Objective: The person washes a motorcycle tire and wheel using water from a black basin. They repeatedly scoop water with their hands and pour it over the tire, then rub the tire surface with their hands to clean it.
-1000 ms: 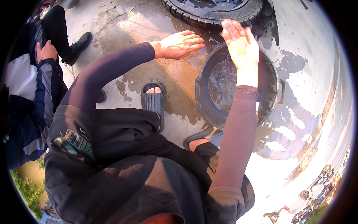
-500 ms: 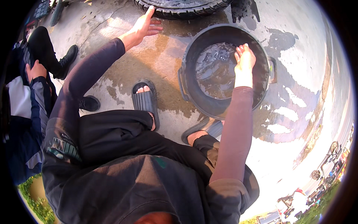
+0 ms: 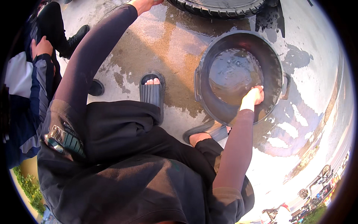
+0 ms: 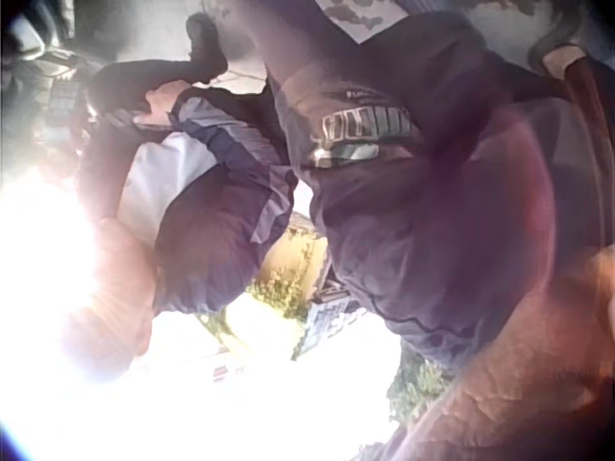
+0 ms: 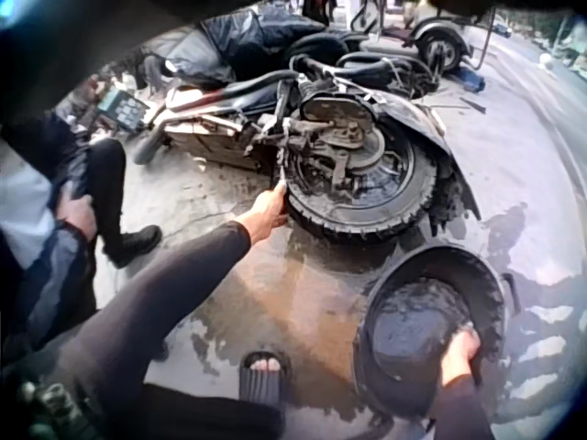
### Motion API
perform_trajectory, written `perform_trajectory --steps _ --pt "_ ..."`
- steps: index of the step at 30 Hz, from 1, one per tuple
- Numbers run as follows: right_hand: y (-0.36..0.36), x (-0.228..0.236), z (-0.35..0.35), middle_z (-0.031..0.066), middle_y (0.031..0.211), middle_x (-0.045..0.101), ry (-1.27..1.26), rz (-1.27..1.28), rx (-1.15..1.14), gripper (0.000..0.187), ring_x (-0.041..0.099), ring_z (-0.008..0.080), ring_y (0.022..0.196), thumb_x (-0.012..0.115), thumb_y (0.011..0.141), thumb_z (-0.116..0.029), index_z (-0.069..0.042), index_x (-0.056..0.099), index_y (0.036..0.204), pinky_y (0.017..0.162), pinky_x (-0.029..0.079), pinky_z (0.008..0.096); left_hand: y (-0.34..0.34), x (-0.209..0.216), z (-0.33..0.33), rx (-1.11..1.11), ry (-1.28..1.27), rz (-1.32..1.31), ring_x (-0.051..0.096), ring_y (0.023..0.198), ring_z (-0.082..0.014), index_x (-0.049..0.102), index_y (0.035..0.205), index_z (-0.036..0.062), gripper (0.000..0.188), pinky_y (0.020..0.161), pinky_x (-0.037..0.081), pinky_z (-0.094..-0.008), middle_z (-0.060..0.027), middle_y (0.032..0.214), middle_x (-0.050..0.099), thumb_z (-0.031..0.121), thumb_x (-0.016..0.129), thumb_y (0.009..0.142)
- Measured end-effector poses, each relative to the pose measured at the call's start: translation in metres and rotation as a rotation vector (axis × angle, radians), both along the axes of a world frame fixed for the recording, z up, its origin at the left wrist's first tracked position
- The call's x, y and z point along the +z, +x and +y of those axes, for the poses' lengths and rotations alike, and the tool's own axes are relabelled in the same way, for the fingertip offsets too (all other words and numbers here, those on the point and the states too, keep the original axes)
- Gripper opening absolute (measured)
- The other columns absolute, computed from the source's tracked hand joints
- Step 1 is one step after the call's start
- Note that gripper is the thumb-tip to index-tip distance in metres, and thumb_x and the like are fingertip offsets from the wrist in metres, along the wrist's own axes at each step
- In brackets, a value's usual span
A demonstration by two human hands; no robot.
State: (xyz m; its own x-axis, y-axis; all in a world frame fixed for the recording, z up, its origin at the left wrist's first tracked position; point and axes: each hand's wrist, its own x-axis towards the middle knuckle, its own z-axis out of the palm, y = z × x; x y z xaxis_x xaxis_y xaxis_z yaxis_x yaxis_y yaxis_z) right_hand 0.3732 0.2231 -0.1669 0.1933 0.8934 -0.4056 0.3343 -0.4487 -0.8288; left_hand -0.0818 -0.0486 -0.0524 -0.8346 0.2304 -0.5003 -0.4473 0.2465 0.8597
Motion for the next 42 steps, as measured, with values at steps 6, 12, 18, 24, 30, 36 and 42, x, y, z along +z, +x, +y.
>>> perform_trajectory --steps 6,12,18,24,30,36,42 --pt "0.014 -0.043 0.021 0.0131 0.093 0.07 -0.543 0.647 -0.111 0.043 0.067 0.0234 0.079 0.044 0.104 -0.038 0.0 0.064 0.097 0.068 0.055 0.0348 0.116 -0.013 0.028 -0.29 0.107 -0.115 0.058 0.12 -0.0275 0.044 0.138 0.003 0.076 0.102 0.047 -0.0454 -0.0198 0.132 0.053 0.065 0.05 0.094" --pt "-0.144 0.09 -0.017 0.0194 0.115 0.067 -0.963 1.511 0.69 0.037 0.064 0.0322 0.109 0.044 0.104 -0.025 0.004 0.063 0.114 0.092 0.055 0.043 0.133 0.013 0.024 -0.311 0.165 -0.114 0.058 0.119 -0.0267 0.043 0.142 0.0068 0.072 0.104 0.045 -0.0441 -0.0169 0.134 0.052 0.062 0.049 0.096" --pt "-0.272 0.16 -0.058 0.0283 0.136 0.053 -0.891 1.039 1.048 0.038 0.054 0.0379 0.126 0.042 0.105 -0.019 0.01 0.05 0.128 0.109 0.044 0.0456 0.101 -0.01 0.013 -0.205 0.27 -0.153 0.057 0.12 -0.0314 0.042 0.14 0.0001 0.073 0.106 0.042 -0.0489 -0.0223 0.131 0.056 0.06 0.024 0.102" --pt "-0.281 0.172 -0.071 0.0238 0.135 0.055 -0.685 0.776 1.125 0.036 0.055 0.0332 0.127 0.044 0.105 -0.018 0.007 0.05 0.13 0.107 0.046 0.0407 0.093 -0.03 0.006 -0.223 0.328 -0.165 0.061 0.112 -0.0291 0.045 0.136 0.0019 0.065 0.104 0.044 -0.0469 -0.0172 0.126 0.058 0.055 0.03 0.103" --pt "-0.221 0.179 -0.018 0.0176 0.14 0.056 -0.574 0.687 1.162 0.039 0.052 0.0285 0.132 0.048 0.105 -0.024 0.001 0.053 0.133 0.109 0.041 0.0402 0.061 -0.041 0.008 -0.124 0.355 -0.379 0.051 0.128 -0.0319 0.031 0.152 0.0077 0.072 0.108 0.04 -0.0502 -0.0156 0.152 0.04 0.059 0.027 0.102" --pt "-0.148 0.135 0.025 0.0178 0.139 0.056 -0.589 0.667 0.855 0.043 0.051 0.0297 0.133 0.053 0.102 -0.032 0.0 0.055 0.13 0.108 0.042 0.0421 0.071 -0.042 0.003 -0.17 0.382 -0.384 0.052 0.126 -0.0308 0.035 0.15 0.0086 0.077 0.107 0.041 -0.0492 -0.0141 0.149 0.044 0.065 0.036 0.098" --pt "-0.077 0.082 0.038 0.0185 0.139 0.054 -0.637 0.654 0.556 0.046 0.052 0.0312 0.131 0.053 0.102 -0.033 0.002 0.051 0.131 0.108 0.041 0.0437 0.116 -0.014 0.016 -0.124 0.337 -0.114 0.06 0.112 -0.0276 0.04 0.141 0.006 0.06 0.103 0.045 -0.0464 -0.0106 0.139 0.048 0.051 0.044 0.101"
